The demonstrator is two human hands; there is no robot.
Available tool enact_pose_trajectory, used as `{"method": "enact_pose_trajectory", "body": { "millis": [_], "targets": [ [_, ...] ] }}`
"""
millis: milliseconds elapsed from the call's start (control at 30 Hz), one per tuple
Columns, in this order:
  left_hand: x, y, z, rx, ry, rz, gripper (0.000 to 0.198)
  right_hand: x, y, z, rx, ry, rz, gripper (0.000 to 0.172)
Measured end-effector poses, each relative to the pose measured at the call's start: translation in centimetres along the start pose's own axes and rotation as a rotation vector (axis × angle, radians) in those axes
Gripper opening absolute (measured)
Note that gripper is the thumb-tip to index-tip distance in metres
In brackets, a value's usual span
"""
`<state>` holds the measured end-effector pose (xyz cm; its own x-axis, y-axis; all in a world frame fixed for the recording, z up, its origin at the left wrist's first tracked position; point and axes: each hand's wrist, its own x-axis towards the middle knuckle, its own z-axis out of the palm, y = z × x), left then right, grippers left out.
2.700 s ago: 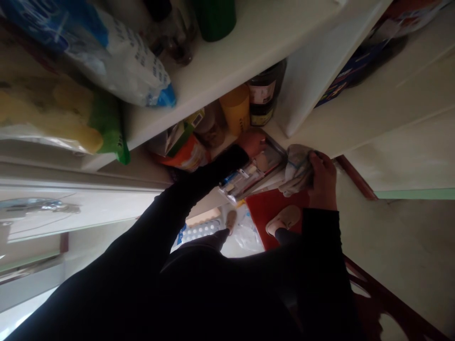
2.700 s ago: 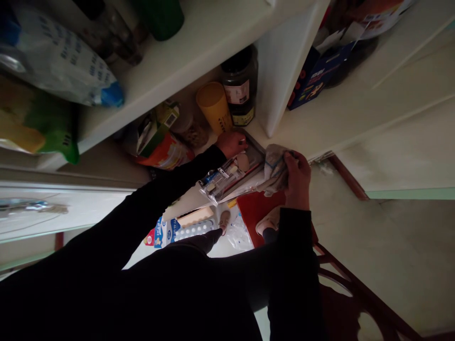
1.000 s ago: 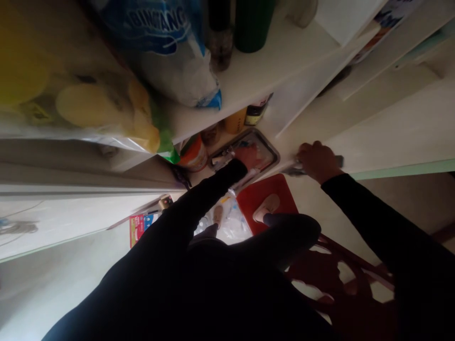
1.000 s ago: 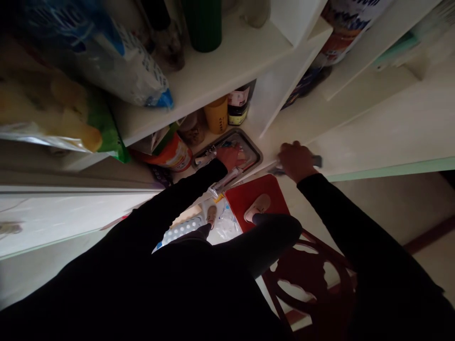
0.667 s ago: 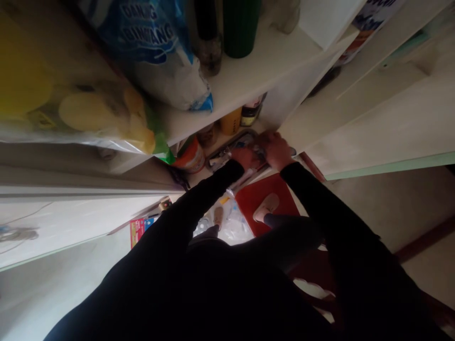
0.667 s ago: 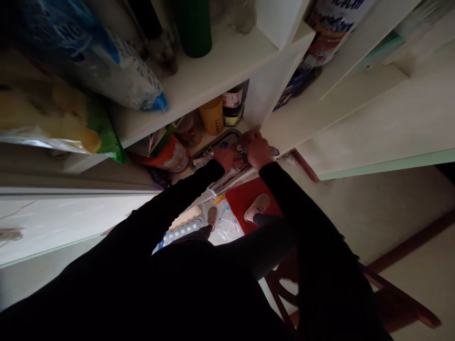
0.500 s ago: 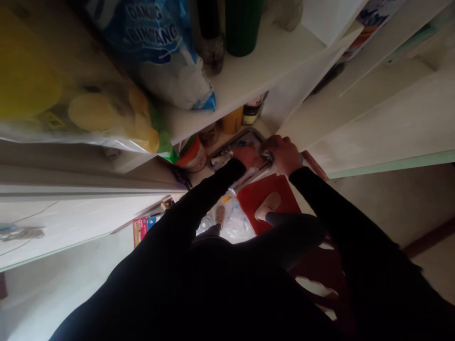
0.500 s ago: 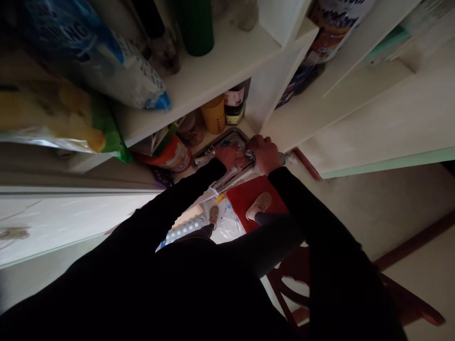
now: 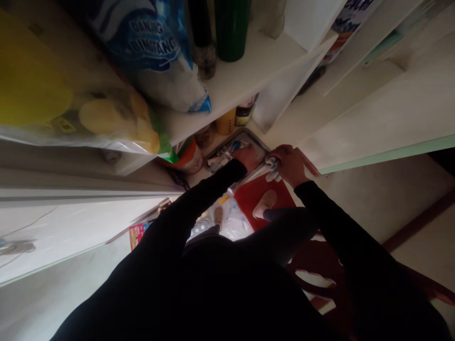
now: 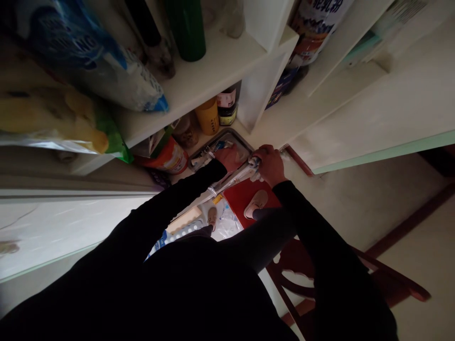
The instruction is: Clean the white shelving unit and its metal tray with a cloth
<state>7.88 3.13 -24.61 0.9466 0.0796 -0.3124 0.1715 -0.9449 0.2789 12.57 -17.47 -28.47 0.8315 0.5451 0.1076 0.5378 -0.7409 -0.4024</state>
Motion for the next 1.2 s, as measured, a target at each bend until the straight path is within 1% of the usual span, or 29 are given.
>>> {"method": "enact_pose_trajectory", "body": {
  "millis": [33,67,200,300,367,467,533,600,667,767,833,900,1033,1200],
  "targets": [
    [0.0,0.0,0.1,0.004,-0.004,0.004,0.102,-0.1,0.1,0.3,0.001,0.012,0.010,0.048],
    [0.0,0.0,0.2,0.013,-0.005,0.010,0.101,-0.2,0.2,0.5,0.004,0.023,0.019,0.049],
    [-0.5,-0.1,0.3,0.016,-0.031,0.065,0.082,0.0,0.9,0.9,0.030,0.067,0.055,0.053],
    [-1.6,-0.4,0.0,-0.036,0.012,0.072,0.062,0.0,0.9,1.2,0.055,0.067,0.090,0.055],
    [-2.6,-1.1,-0.3,-0.091,0.065,0.051,0.044,-0.2,0.5,1.6,0.073,0.077,0.111,0.056],
    [-4.5,-2.6,-0.5,-0.209,0.134,-0.016,0.042,-0.7,-0.1,2.2,0.102,0.127,0.103,0.056],
    [-5.9,-3.7,-0.1,-0.239,0.134,-0.038,0.033,-0.9,-0.3,2.6,0.114,0.157,0.049,0.056],
    [-7.4,-4.7,0.9,-0.213,0.093,-0.022,0.025,-1.2,-0.3,2.9,0.136,0.209,-0.005,0.053],
    [-8.9,-5.4,2.2,-0.196,0.049,-0.022,0.023,-1.7,0.0,3.3,0.167,0.283,-0.015,0.050],
    [-10.8,-6.4,3.7,-0.194,0.028,-0.100,0.026,-2.9,0.5,4.2,0.240,0.377,0.038,0.049],
    [-11.7,-6.9,4.3,-0.178,0.028,-0.139,0.028,-4.1,0.4,5.1,0.283,0.397,0.049,0.050],
    [-12.1,-7.2,4.6,-0.153,0.025,-0.143,0.031,-5.2,-0.1,6.0,0.302,0.388,0.042,0.052],
    [-12.0,-7.0,4.7,-0.066,-0.006,-0.133,0.035,-6.5,-1.5,7.6,0.310,0.390,0.073,0.055],
    [-10.5,-6.5,4.6,-0.028,-0.004,-0.082,0.040,-7.0,-2.7,8.6,0.407,0.397,0.134,0.056]
  ]
}}
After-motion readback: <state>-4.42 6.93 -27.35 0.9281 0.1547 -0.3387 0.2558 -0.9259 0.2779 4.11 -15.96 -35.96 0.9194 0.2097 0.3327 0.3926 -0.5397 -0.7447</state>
